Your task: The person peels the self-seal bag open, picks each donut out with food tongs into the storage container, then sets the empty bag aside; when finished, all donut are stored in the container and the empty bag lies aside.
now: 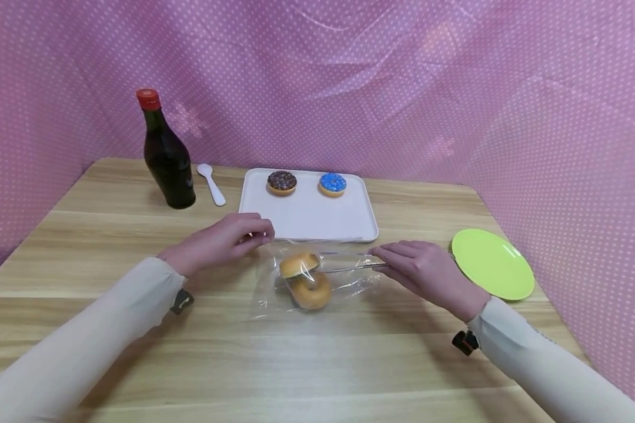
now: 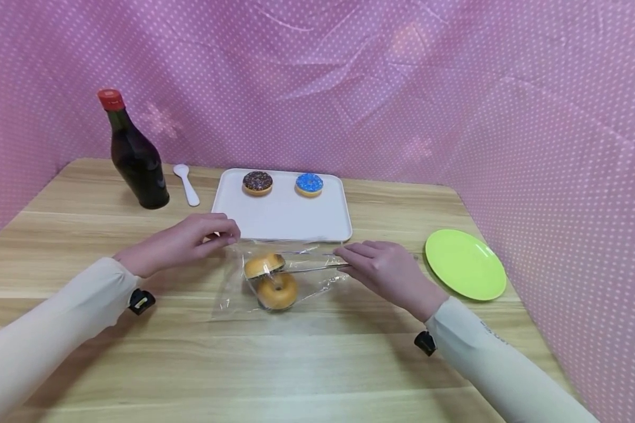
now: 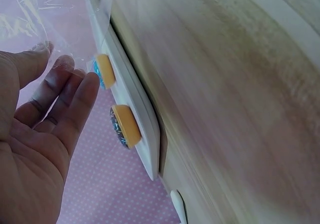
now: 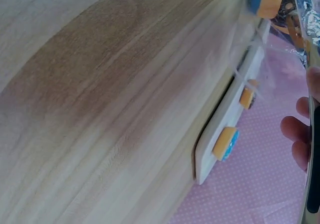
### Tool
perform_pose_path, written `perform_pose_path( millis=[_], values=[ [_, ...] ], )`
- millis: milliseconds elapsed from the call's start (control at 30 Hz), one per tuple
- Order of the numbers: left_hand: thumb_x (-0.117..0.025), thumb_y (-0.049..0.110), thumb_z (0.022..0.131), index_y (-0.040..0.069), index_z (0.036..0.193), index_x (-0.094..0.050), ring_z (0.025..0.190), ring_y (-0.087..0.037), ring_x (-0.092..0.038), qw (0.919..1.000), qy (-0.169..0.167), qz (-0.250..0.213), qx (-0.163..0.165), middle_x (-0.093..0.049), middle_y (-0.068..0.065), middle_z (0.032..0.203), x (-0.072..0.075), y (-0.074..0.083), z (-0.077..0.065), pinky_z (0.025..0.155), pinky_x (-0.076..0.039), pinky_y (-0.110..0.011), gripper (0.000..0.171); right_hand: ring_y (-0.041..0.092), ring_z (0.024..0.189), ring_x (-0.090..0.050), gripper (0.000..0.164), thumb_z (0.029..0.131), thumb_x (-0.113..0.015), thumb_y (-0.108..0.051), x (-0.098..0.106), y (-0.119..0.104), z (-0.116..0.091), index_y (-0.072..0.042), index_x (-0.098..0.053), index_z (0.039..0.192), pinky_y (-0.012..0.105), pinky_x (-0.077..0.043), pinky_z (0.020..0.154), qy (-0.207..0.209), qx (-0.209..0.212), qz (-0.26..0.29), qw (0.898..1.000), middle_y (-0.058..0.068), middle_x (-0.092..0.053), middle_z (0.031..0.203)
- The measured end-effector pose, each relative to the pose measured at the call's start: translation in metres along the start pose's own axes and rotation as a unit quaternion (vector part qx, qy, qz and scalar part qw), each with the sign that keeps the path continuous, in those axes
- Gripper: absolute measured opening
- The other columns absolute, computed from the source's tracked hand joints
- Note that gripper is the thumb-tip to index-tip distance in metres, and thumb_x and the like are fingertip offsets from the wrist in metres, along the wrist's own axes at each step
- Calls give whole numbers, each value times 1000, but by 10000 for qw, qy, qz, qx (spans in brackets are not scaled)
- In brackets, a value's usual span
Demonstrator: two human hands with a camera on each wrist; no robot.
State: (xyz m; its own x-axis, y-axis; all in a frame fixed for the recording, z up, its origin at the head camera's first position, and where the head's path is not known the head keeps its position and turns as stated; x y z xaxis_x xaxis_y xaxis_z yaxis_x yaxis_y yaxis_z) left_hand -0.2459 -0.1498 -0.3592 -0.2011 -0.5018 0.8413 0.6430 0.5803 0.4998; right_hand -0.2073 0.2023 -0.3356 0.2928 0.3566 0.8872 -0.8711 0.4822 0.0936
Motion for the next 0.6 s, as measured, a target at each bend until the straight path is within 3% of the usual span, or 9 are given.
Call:
perform_pose_path(
  millis=[300, 600],
  values=[
    [-65, 8, 103, 12, 103, -71, 80, -11, -55, 10000, -35, -1, 43, -64, 2, 90, 1, 3, 2, 75, -51, -28, 8, 20, 97, -78, 38, 94, -78, -23, 2, -2, 5, -8, -74, 128, 37, -63, 82, 86, 168, -161, 9997, 5, -81, 112],
    [-65, 7, 103, 13, 102, -71, 80, -10, -55, 10000, 11, -47, -23, -66, -2, 91, -1, 5, 1, 75, -52, -28, 9, 18, 88, -79, 40, 86, -83, -23, -5, -9, 13, -8, -76, 122, 35, -64, 76, 17, 558, -929, 9941, 5, -82, 106]
  ],
)
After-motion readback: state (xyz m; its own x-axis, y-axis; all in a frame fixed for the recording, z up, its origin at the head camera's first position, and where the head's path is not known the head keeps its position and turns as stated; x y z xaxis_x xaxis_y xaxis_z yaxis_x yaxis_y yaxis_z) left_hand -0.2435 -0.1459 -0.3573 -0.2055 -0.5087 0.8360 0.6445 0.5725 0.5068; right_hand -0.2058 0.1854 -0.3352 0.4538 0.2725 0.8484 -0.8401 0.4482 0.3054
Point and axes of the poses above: each hand's wrist, its own z-axis towards the middle knuckle, its own x-axis out of the back of the hand, y = z × x, the point moved 4 cm from there along z, towards the middle knuckle
